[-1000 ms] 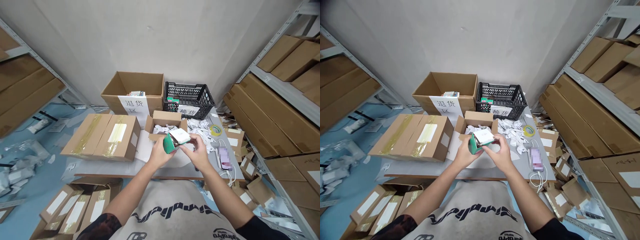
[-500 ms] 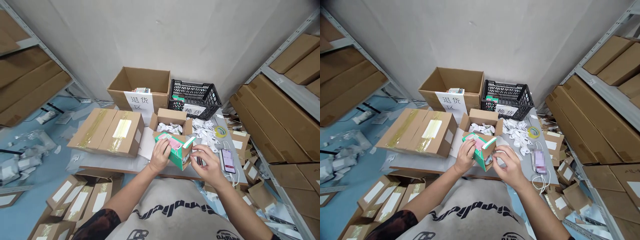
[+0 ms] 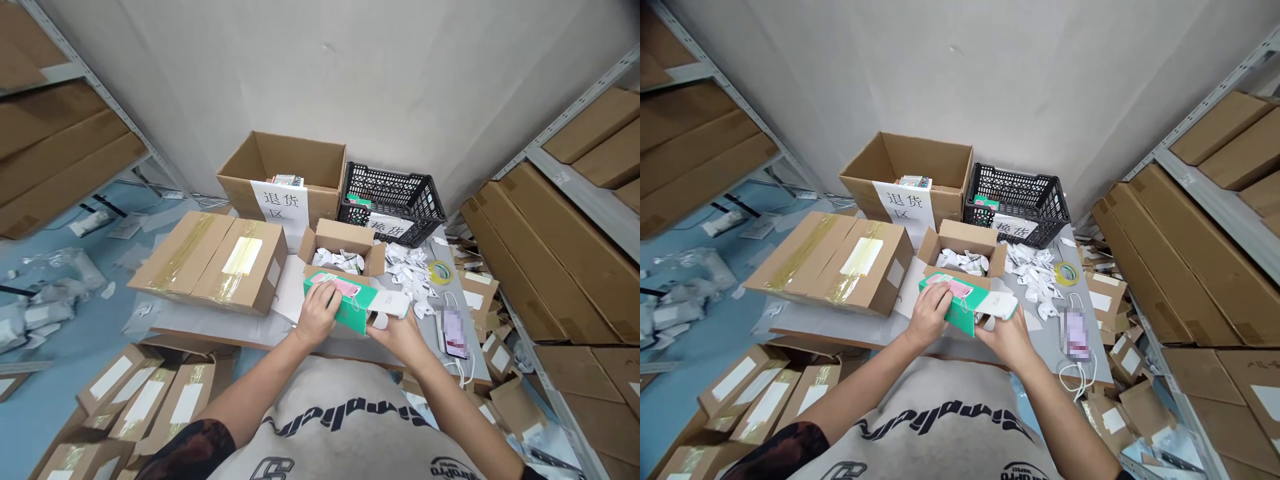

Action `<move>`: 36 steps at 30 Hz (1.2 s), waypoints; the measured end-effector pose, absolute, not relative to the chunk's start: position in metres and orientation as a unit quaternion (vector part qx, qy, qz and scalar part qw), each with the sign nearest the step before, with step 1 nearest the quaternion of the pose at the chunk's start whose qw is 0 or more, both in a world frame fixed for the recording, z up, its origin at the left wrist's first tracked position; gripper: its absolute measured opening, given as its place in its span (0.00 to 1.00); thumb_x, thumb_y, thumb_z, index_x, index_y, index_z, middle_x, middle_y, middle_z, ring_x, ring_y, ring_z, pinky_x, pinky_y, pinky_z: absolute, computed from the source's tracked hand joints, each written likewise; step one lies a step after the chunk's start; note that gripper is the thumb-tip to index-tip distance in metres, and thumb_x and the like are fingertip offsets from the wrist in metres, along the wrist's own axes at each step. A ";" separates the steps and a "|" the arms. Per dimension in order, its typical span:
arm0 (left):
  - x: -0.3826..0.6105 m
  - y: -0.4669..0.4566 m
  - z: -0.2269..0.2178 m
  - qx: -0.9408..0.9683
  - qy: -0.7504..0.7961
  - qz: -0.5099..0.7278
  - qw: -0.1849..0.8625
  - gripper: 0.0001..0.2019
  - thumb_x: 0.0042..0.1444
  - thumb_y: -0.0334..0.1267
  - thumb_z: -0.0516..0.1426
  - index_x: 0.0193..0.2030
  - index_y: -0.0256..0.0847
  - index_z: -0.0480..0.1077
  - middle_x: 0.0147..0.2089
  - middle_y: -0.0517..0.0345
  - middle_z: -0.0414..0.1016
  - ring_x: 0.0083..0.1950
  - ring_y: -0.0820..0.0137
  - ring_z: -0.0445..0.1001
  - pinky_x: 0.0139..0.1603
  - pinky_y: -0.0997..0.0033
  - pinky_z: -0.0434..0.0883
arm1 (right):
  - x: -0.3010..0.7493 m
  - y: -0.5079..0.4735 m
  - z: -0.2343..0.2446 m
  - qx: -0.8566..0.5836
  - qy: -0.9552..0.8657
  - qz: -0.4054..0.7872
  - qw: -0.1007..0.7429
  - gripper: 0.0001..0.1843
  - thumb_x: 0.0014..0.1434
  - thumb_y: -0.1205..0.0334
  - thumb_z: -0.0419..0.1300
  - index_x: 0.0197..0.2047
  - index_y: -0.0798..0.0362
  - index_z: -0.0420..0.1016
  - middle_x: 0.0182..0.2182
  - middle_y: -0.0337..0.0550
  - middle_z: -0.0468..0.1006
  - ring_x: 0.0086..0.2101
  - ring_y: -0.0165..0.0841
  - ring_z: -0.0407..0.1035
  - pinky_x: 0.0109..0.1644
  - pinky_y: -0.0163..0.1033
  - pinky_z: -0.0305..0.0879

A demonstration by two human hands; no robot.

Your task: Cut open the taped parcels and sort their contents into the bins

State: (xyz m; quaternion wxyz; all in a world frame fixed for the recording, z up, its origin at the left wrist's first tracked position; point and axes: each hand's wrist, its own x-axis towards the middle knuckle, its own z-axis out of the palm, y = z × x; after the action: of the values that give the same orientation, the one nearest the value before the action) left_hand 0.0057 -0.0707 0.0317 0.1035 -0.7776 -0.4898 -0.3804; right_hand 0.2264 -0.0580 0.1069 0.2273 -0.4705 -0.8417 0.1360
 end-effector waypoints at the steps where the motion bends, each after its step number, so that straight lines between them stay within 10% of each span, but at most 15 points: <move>1: 0.006 -0.070 0.031 -0.778 -0.494 -0.374 0.109 0.24 0.52 0.23 0.49 0.57 0.38 0.67 0.53 0.41 0.73 0.61 0.54 0.69 0.60 0.46 0.68 | 0.224 -0.055 0.104 -0.467 -0.843 0.139 0.227 0.22 0.51 0.57 0.66 0.50 0.48 0.74 0.50 0.50 0.77 0.52 0.52 0.67 0.57 0.57 0.63; 14: -0.016 -0.069 0.021 -0.743 -0.585 -0.322 0.044 0.26 0.48 0.26 0.57 0.57 0.37 0.66 0.55 0.40 0.70 0.60 0.51 0.68 0.59 0.49 0.68 | 0.242 -0.046 0.150 -0.402 -0.836 0.226 0.298 0.27 0.47 0.63 0.67 0.52 0.48 0.71 0.50 0.50 0.70 0.51 0.46 0.68 0.55 0.51 0.67; 27: -0.016 -0.095 0.009 -0.705 -0.648 -0.289 0.009 0.30 0.43 0.29 0.60 0.57 0.36 0.63 0.52 0.41 0.72 0.53 0.51 0.71 0.54 0.52 0.68 | 0.257 -0.050 0.203 -0.326 -0.580 0.382 0.642 0.31 0.46 0.45 0.66 0.51 0.50 0.72 0.44 0.50 0.69 0.43 0.47 0.71 0.48 0.55 0.68; 36: -0.058 -0.113 -0.096 -0.574 -0.719 -0.372 -0.120 0.33 0.46 0.38 0.64 0.59 0.36 0.60 0.56 0.38 0.69 0.59 0.50 0.70 0.57 0.51 0.70 | 0.242 -0.060 0.155 -0.423 -0.703 0.356 0.448 0.29 0.46 0.57 0.71 0.51 0.50 0.72 0.45 0.47 0.76 0.44 0.42 0.72 0.47 0.43 0.68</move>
State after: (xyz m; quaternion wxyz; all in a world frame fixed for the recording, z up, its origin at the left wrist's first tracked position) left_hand -0.0583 -0.1133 -0.0956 -0.1197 -0.5739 -0.7194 -0.3724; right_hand 0.2419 -0.0597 0.1547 0.4480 -0.4225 -0.7030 0.3557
